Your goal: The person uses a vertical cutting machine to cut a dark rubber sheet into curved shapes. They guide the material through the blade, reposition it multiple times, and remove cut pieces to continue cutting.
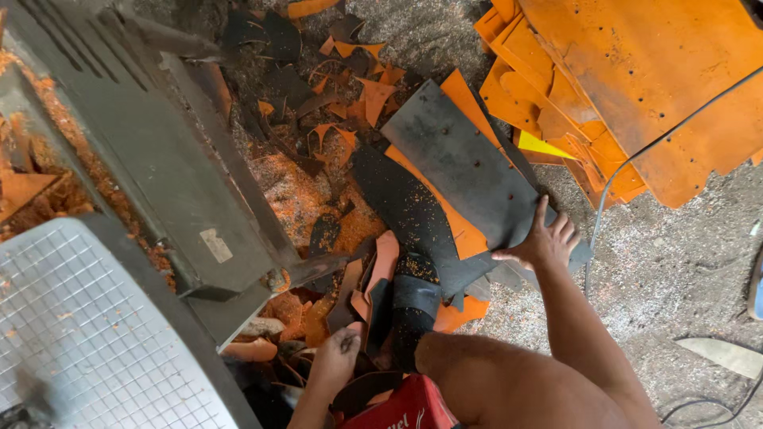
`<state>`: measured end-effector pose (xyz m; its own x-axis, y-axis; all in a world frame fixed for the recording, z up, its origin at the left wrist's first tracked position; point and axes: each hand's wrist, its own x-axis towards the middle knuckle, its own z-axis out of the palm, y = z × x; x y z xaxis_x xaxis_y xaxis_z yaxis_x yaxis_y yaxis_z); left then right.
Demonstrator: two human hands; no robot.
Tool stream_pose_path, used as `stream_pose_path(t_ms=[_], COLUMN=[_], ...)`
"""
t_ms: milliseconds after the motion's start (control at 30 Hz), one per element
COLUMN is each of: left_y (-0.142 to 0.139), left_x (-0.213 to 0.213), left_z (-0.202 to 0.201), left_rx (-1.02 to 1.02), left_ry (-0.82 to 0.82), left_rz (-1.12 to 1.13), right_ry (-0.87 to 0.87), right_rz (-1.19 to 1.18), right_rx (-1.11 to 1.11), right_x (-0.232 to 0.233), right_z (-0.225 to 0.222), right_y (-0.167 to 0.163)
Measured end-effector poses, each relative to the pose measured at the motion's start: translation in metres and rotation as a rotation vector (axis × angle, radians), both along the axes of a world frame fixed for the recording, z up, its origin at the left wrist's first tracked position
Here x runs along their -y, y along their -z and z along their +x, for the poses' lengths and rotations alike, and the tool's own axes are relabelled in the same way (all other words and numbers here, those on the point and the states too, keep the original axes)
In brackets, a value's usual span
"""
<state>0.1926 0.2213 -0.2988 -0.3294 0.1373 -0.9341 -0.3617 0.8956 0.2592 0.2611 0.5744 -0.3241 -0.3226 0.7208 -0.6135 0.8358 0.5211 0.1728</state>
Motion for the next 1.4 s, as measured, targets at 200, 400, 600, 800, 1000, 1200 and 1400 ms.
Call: stream_pose_path(t_ms=[200, 400, 600, 800, 1000, 1200, 1400], left_y=[-0.011, -0.056, -0.144, -0.225, -0.273, -0.293, -0.295], left_x=[0.009, 0.010, 0.035, 0.090, 0.162, 0.233, 0.275], left_z=[0.001, 0.017, 0.042, 0.061, 0.083, 0.109, 0.121], left_rx=[-0.088, -0.224, -0.431, -0.546, -0.374, -0.455, -0.545], left_ry=[0.096, 0.100, 0.133, 0.054, -0.185, -0.334, -0.274], left_rz=[0.067, 0.238, 0.572, 0.779, 1.016, 1.187, 0.952], right_ry=[0.090, -0.108, -0.189, -0.179, -0.317, -0.286, -0.269], right_rz=[0.068, 0.321, 0.493, 0.216, -0.096, -0.393, -0.473], right_rx=[-0.311, -0.634, -1.010, -1.367, -1.336, -1.131, -1.007], right_x=[0.002, 0.026, 0.014, -0.005, -0.008, 0.040, 0.080], right_z=[0.037, 0.085, 0.118, 0.137, 0.109, 0.072, 0.055], right_y=[-0.015, -0.077, -0.186, -0.276, -0.314, -0.325, -0.331])
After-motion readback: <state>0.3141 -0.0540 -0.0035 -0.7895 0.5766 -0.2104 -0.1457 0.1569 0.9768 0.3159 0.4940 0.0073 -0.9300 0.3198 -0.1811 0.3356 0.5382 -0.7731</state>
